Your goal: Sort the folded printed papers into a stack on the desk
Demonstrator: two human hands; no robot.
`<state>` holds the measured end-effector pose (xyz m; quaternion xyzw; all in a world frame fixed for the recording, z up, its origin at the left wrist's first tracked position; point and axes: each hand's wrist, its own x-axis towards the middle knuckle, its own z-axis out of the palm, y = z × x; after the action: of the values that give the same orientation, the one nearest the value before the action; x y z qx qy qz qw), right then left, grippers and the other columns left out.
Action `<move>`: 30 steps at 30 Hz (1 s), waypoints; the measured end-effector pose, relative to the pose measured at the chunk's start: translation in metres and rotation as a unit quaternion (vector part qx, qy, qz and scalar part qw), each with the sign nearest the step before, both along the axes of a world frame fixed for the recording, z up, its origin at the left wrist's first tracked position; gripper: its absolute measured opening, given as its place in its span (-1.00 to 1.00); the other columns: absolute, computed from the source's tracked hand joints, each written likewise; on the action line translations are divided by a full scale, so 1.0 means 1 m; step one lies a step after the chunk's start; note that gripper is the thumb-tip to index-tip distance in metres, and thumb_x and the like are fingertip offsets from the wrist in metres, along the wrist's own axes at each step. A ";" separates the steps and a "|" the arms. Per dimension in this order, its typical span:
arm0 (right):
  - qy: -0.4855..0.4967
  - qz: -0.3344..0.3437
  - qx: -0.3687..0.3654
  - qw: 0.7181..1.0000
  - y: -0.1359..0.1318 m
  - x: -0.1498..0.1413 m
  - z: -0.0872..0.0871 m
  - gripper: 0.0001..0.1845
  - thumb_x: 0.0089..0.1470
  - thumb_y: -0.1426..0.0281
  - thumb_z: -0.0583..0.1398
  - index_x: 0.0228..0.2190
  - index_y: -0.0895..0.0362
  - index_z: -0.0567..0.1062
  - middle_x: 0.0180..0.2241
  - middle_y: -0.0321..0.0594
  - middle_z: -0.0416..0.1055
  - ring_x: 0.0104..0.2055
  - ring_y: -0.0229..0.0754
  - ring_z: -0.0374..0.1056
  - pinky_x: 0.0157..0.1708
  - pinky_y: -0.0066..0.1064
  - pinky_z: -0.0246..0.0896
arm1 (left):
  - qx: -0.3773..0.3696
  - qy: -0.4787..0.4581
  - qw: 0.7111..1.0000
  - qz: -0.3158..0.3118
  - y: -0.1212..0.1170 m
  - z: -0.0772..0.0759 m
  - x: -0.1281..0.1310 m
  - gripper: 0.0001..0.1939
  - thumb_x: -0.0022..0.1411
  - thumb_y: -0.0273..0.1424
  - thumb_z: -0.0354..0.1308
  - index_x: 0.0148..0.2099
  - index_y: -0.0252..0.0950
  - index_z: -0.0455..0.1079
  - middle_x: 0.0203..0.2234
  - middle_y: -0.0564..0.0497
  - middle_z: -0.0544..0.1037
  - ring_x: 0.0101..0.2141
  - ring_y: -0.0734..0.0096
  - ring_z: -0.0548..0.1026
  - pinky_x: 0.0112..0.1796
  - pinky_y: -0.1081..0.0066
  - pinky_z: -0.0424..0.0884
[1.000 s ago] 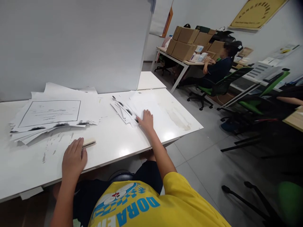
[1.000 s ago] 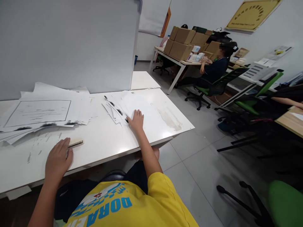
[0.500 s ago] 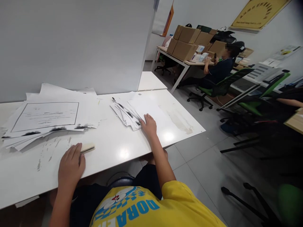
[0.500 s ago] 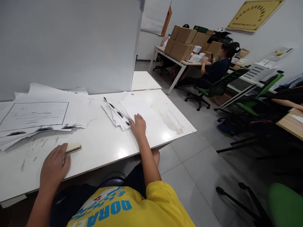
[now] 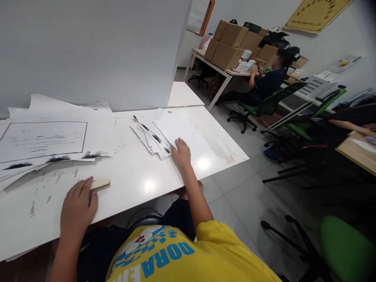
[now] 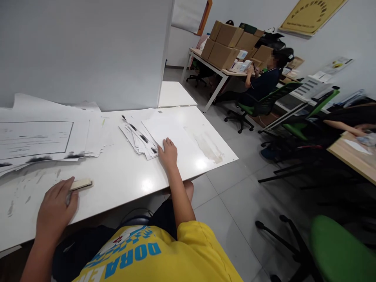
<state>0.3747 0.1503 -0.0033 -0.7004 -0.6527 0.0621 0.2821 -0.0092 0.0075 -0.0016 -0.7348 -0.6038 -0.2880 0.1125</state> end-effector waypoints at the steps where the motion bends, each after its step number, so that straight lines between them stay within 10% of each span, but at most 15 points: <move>1: -0.001 0.002 -0.004 1.000 -0.001 -0.001 0.001 -0.44 0.24 0.24 0.11 0.16 0.30 0.37 0.30 0.12 0.18 0.36 0.10 0.07 0.29 -0.09 0.03 | -0.004 -0.003 1.000 0.001 0.000 0.000 0.000 -0.43 0.31 -0.37 -0.02 0.35 -0.24 0.13 0.04 -0.21 0.48 0.17 -0.01 0.36 0.19 0.00 0.29; 19: 0.015 0.006 -0.018 1.000 -0.004 0.002 0.003 -0.47 0.25 0.34 0.03 0.19 0.28 0.33 0.31 0.07 0.16 0.37 0.07 0.03 0.31 -0.02 -0.03 | -0.015 -0.021 1.000 0.011 0.001 0.000 0.004 -0.42 0.30 -0.36 -0.01 0.35 -0.23 0.15 0.07 -0.18 0.47 0.20 0.03 0.33 0.22 0.01 0.25; 30: 0.047 0.155 -0.099 0.982 -0.013 0.044 0.004 -0.21 0.11 0.40 0.14 0.34 0.23 0.09 0.42 -0.07 -0.18 0.47 -0.06 -0.28 0.42 -0.09 -0.27 | -0.008 -0.010 1.000 0.008 0.002 -0.002 0.003 -0.44 0.31 -0.37 0.01 0.34 -0.28 0.18 0.08 -0.21 0.46 0.18 0.05 0.35 0.21 0.03 0.27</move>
<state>0.4187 0.1371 0.0007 -0.6117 -0.7299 0.2017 0.2289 -0.0063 0.0094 -0.0039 -0.7277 -0.6132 -0.2897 0.1027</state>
